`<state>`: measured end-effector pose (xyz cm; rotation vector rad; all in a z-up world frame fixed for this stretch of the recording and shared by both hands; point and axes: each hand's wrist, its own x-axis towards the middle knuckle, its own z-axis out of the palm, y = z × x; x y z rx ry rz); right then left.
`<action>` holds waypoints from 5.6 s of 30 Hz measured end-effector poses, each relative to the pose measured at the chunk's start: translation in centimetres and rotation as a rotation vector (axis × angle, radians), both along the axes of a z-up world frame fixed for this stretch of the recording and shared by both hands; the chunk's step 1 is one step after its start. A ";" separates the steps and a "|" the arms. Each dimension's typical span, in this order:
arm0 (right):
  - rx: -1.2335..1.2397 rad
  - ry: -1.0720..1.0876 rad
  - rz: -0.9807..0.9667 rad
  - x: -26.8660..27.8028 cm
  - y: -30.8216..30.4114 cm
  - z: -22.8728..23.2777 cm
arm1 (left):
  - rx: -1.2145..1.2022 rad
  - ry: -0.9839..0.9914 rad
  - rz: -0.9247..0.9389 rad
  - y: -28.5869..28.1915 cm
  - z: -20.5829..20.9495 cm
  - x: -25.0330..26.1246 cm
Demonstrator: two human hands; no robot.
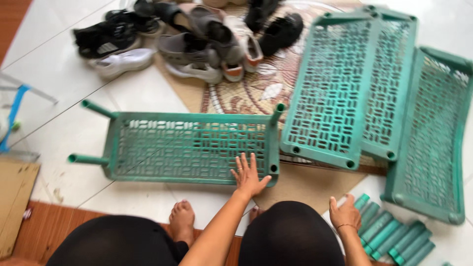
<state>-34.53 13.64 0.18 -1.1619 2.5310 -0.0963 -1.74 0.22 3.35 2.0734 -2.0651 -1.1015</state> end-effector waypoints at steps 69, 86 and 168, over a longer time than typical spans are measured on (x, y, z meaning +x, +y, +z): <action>0.452 0.686 1.298 18.6 -27.7 11.7 | 0.114 -0.221 -0.257 -7.9 4.2 -1.5; 0.901 0.530 1.012 20.7 -29.2 9.2 | 0.065 -0.231 -0.232 -7.5 3.8 -1.4; 0.153 -0.036 0.678 17.5 -27.4 15.0 | 0.090 -0.219 -0.216 -8.2 3.3 -1.9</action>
